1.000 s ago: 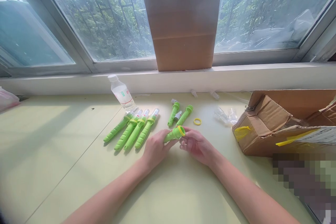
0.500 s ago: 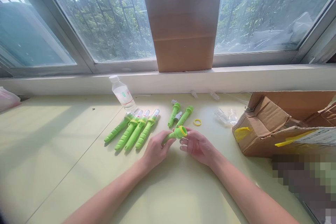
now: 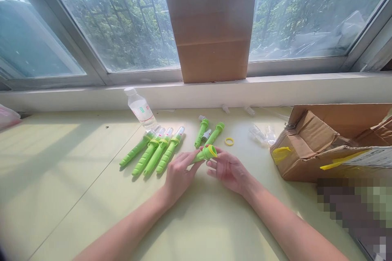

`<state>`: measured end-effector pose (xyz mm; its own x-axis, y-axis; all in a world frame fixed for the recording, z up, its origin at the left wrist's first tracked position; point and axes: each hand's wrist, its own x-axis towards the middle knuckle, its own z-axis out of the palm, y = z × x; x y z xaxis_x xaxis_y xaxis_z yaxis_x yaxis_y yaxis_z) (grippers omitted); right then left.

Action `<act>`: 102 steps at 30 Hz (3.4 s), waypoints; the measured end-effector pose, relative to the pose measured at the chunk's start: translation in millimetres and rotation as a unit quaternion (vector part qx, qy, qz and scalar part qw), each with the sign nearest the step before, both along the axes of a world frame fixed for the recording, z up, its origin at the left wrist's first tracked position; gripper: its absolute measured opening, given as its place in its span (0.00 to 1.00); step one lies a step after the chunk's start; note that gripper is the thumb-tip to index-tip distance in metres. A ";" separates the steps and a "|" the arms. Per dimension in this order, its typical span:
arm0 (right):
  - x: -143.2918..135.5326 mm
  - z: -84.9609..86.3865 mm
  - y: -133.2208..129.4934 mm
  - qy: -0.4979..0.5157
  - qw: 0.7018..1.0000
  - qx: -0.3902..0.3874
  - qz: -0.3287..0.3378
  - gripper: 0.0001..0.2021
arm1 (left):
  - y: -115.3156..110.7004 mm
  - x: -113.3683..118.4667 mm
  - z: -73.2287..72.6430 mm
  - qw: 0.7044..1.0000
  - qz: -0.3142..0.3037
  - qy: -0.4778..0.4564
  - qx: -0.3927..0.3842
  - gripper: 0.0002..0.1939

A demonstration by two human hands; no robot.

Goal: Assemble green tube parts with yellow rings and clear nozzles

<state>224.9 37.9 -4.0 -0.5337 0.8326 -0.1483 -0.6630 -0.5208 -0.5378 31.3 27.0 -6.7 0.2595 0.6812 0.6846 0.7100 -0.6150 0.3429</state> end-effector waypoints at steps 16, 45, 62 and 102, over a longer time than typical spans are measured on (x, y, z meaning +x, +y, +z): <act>7.1 -2.8 6.3 -0.049 0.998 0.030 -0.001 0.13 | 1.7 -3.1 4.9 0.979 -0.097 -0.035 -0.176 0.18; -0.7 -0.5 2.8 -0.045 0.999 0.023 -0.008 0.16 | 0.6 -1.0 -4.2 0.996 0.015 0.076 -0.032 0.17; 8.1 -2.2 10.7 -0.056 0.997 -0.001 -0.052 0.15 | 2.5 -1.5 4.4 0.985 -0.071 -0.034 -0.155 0.11; 8.4 -4.5 8.6 -0.084 0.994 0.073 -0.011 0.17 | -2.1 -1.5 -5.0 0.992 0.040 0.006 -0.118 0.10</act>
